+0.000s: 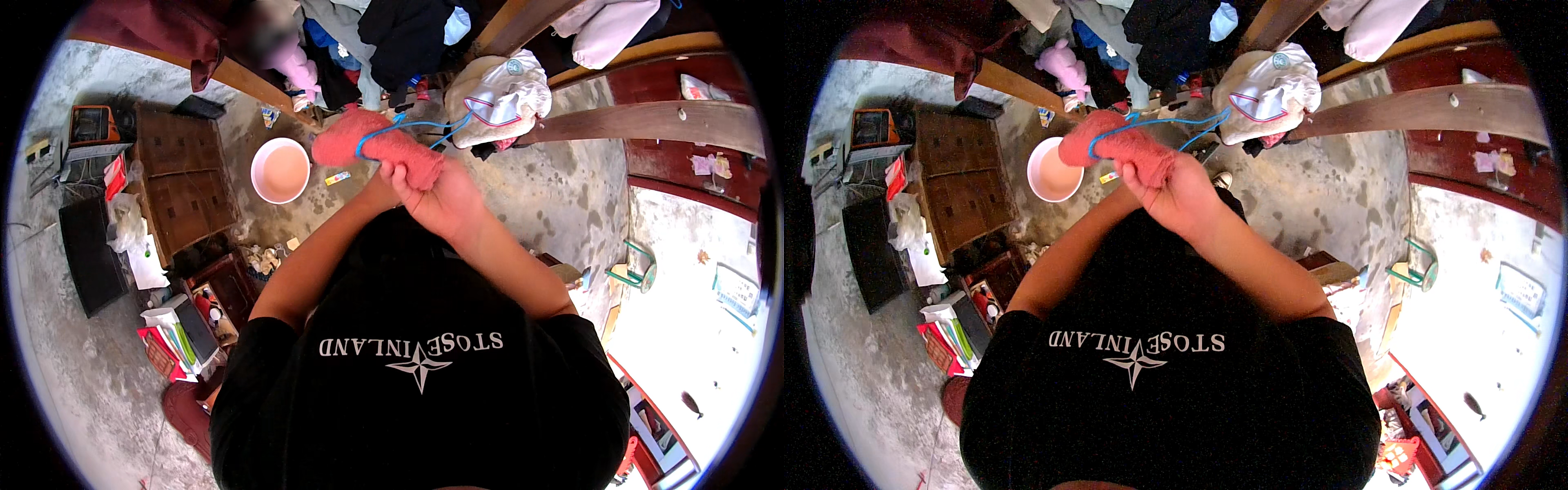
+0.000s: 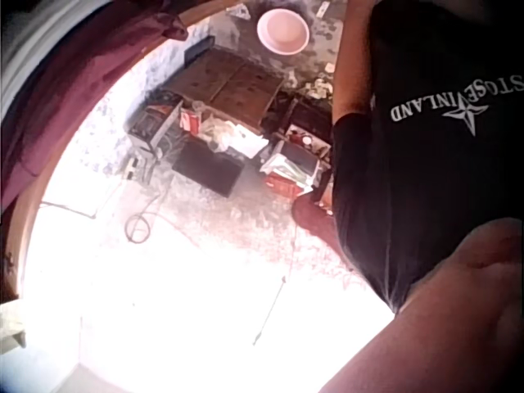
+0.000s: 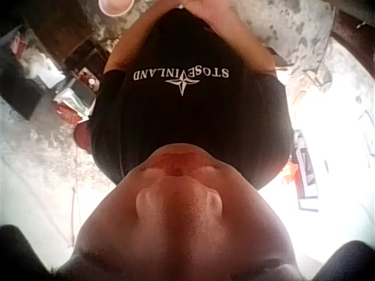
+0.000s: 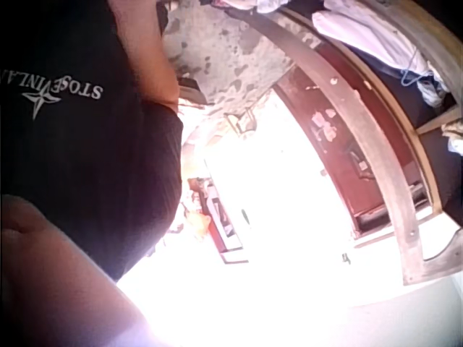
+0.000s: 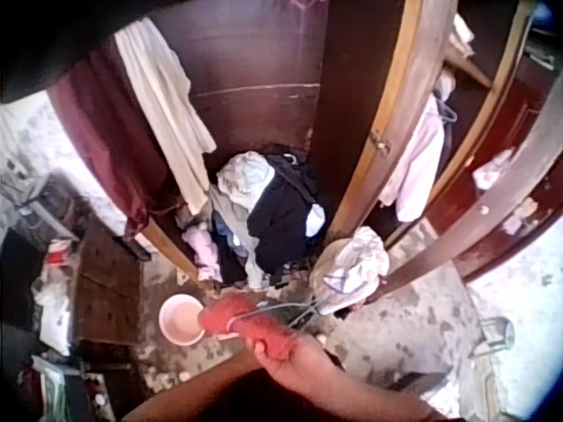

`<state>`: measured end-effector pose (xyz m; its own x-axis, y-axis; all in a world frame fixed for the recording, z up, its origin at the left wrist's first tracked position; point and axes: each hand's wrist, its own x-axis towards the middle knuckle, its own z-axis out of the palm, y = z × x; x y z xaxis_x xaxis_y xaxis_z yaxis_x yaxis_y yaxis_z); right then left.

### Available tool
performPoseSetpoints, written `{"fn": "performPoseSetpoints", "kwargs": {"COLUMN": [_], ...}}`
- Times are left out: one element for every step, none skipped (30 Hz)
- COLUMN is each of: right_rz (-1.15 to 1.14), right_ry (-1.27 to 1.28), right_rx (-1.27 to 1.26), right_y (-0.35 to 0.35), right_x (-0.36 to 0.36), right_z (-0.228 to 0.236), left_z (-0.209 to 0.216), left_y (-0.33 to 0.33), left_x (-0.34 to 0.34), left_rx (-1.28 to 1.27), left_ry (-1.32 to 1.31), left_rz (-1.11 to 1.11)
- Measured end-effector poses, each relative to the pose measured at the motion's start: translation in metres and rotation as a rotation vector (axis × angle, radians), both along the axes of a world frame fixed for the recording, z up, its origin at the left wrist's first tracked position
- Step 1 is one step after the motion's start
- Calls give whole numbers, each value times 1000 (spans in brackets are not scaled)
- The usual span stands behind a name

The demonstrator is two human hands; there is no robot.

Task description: The person takes a pink cloth and wraps it around the bottom bar of a blue plastic hanger before tying it in place.

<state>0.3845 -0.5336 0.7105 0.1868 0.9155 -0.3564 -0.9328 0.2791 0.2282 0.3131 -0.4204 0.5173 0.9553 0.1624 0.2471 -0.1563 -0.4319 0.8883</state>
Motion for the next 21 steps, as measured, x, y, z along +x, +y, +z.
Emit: {"fn": "performPoseSetpoints", "kwargs": {"right_rz": [0, 1, 2, 6, 27, 48, 71, 55, 40, 27, 13, 0, -16, -36, -56, -78, -90, -124, -161, -204, -218], "right_ry": [-13, -14, -16, -19, -43, -66, -91, -97, -103, -110, -137, -163, -187, -196, -205, -216, -284, -377, -469, -559, -563], "right_rx": [-2, -27, -52, -76, -114, -151, -190, -152, -114, -75, -54, -33, -12, -65, -118, -172, -300, -395, -492, -593, -623], "right_y": [-1, -2, -3, -4, -5, -7, -9, -10, -10, -11, -10, -9, -7, -8, -9, -10, -8, -7, -8, -11, -23], "right_x": [-6, -8, -9, -11, -12, -13, -13, -11, -8, -4, 2, 9, 17, 26, 35, 46, 57, 68, 78, 91, 111], "right_z": [0, -1, -2, -2, -2, -1, -1, 0, 0, 0, -1, -3, -5, -11, -21, -29, -35, -39, -44, -49, -60], "left_z": [2, 5, 8, 11, 13, 16, 19, 22, 24, 28, 31, 34, 38, 43, 48, 51, 53, 54, 65, 83, 94], "left_y": [1, 2, 4, 4, 6, 7, 9, 10, 11, 11, 11, 10, 9, 6, 3, 4, 5, 6, 8, 10, 14], "left_x": [-1, -2, -5, -7, -10, -12, -14, -15, -17, -18, -17, -15, -15, -13, -12, -11, -11, -11, -11, -11, -12], "left_rx": [2, 5, 14, 25, 32, 47, 60, 73, 85, 91, 91, 69, 20, -35, -174, -244, -316, -387, -393, -400, -407], "left_ry": [-10, -8, 0, 5, 5, 7, 7, 12, 22, 36, 46, 64, 99, 126, 192, 269, 345, 421, 397, 374, 351], "left_rz": [1, 6, 13, 28, 39, 59, 81, 106, 132, 155, 175, 188, 188, 181, 154, 129, 105, 80, 93, 101, 108]}}
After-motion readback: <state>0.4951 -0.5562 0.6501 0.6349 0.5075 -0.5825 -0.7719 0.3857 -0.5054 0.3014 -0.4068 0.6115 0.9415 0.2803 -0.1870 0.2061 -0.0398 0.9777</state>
